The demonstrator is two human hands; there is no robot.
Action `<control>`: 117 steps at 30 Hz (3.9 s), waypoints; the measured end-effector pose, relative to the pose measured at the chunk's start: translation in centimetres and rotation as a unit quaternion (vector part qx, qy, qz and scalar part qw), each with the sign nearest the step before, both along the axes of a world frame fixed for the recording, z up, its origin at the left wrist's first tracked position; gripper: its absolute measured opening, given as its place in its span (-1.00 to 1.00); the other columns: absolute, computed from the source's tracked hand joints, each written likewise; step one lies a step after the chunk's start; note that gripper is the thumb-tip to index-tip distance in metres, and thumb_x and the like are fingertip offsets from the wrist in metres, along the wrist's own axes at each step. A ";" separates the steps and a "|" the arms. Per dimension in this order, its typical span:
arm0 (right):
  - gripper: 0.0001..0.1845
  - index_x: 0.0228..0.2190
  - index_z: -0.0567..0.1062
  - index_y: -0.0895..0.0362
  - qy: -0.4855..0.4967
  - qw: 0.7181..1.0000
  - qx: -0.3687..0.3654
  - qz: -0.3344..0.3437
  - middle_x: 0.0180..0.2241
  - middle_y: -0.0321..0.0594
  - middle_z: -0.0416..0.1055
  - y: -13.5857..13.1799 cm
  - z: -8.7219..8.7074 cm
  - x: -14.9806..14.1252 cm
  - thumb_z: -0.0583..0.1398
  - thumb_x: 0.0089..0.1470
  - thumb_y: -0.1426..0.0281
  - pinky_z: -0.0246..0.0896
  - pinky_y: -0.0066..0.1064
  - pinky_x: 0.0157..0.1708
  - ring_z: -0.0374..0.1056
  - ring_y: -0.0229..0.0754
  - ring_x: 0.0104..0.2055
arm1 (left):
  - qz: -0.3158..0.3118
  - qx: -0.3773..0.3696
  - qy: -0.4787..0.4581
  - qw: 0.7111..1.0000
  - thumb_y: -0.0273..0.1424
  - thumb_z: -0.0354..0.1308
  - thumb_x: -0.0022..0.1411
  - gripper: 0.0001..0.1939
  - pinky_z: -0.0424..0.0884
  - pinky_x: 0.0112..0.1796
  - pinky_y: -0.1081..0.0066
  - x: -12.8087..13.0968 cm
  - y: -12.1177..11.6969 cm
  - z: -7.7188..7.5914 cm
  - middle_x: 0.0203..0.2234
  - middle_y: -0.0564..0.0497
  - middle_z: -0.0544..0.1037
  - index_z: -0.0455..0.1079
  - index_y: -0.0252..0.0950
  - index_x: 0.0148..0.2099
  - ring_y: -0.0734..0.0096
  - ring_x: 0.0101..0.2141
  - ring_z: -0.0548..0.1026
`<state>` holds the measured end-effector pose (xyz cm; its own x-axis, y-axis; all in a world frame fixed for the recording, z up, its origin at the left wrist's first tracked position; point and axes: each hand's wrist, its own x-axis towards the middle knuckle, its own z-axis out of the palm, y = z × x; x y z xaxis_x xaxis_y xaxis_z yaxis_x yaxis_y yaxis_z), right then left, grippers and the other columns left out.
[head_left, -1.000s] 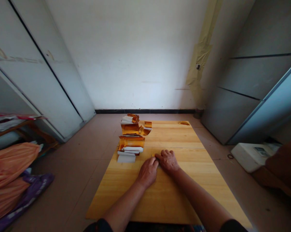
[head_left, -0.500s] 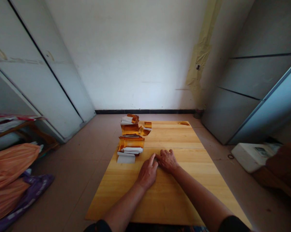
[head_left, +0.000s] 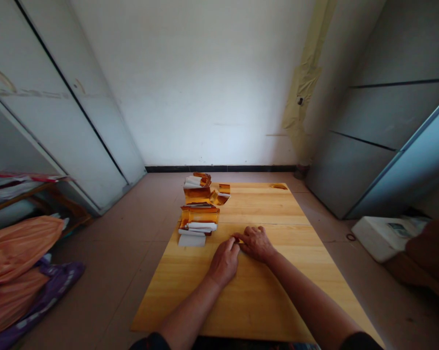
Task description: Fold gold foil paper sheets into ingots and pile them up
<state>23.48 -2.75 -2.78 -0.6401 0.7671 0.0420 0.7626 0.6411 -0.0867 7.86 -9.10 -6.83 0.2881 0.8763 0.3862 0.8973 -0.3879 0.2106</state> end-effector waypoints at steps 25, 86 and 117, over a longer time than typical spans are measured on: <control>-0.54 0.07 0.27 -0.23 -0.053 0.998 -0.030 0.024 -0.20 -0.14 0.35 0.8 1.0 -1.2 -0.03 0.16 0.05 -0.05 -0.15 -0.15 0.34 -0.07 -0.22 | 0.021 -0.017 0.012 1.000 -0.59 -0.07 0.15 -0.71 0.15 0.02 0.02 0.0 -0.6 0.7 -0.06 -0.14 0.41 0.34 -0.27 -0.11 0.24 -0.08 0.38; -0.52 0.05 0.34 -0.05 0.046 0.998 0.022 -0.036 0.08 -0.09 0.23 -1.0 -0.2 5.7 0.11 0.09 0.12 -0.02 -0.22 -0.04 0.15 -0.03 0.02 | 0.011 -0.090 0.039 0.995 -0.34 0.10 0.12 -0.66 0.18 -0.02 0.22 0.2 1.2 2.6 -0.10 -0.07 0.37 0.30 -0.23 -0.03 0.20 -0.06 0.27; -0.72 -0.28 0.57 -0.07 0.141 0.989 0.010 -0.029 -0.18 -0.24 0.46 -0.1 -2.1 3.3 0.06 0.19 0.23 -0.02 -0.29 -0.13 0.25 -0.17 -0.15 | -0.020 -0.053 -0.030 0.998 -0.38 0.17 0.11 -0.83 0.09 0.08 0.15 -1.1 1.5 1.8 -0.11 0.00 0.48 0.43 -0.18 -0.20 0.31 -0.11 0.41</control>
<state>26.81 -2.84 -4.83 -0.5556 0.7994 0.2286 0.7453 0.6008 -0.2893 6.79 -7.65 -5.01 0.3033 0.9014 0.3091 0.8655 -0.3963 0.3063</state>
